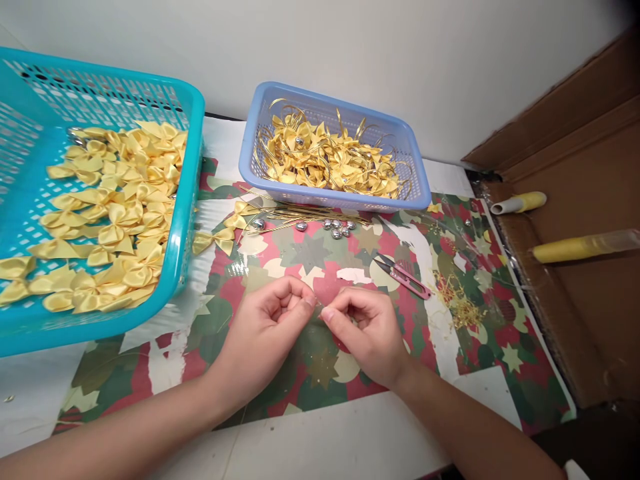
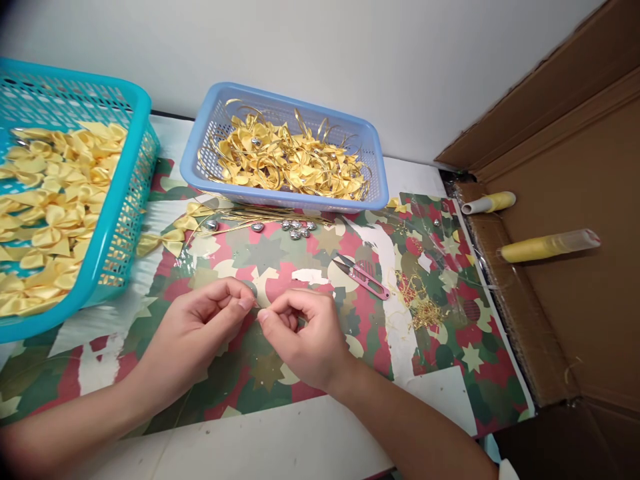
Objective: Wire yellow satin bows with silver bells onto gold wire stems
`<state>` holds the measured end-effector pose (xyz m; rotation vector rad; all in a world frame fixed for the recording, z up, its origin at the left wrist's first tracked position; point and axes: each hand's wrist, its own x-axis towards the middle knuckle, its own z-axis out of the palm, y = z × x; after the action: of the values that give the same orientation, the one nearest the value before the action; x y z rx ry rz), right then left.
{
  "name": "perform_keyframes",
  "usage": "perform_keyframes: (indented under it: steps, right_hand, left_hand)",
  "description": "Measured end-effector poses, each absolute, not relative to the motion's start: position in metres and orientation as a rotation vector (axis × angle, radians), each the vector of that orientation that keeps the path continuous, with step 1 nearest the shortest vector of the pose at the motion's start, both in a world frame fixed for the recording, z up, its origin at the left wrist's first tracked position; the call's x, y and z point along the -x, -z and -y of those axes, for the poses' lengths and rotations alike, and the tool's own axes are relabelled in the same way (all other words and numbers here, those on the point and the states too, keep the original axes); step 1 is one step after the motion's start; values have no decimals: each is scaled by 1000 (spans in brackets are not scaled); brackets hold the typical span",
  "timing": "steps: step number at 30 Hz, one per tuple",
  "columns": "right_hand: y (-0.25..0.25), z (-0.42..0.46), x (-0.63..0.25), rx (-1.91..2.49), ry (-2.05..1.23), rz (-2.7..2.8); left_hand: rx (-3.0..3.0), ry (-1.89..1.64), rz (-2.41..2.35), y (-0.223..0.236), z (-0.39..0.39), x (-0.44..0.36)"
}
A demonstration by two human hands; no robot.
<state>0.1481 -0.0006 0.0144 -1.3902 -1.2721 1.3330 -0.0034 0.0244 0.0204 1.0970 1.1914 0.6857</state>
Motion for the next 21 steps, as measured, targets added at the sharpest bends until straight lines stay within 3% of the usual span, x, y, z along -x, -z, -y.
perform_keyframes:
  steps: [21]
  right_hand:
    - [-14,0,-149,1398,-1332,1270]
  left_hand:
    - [-1103,-677,-1180,-19,-25,4]
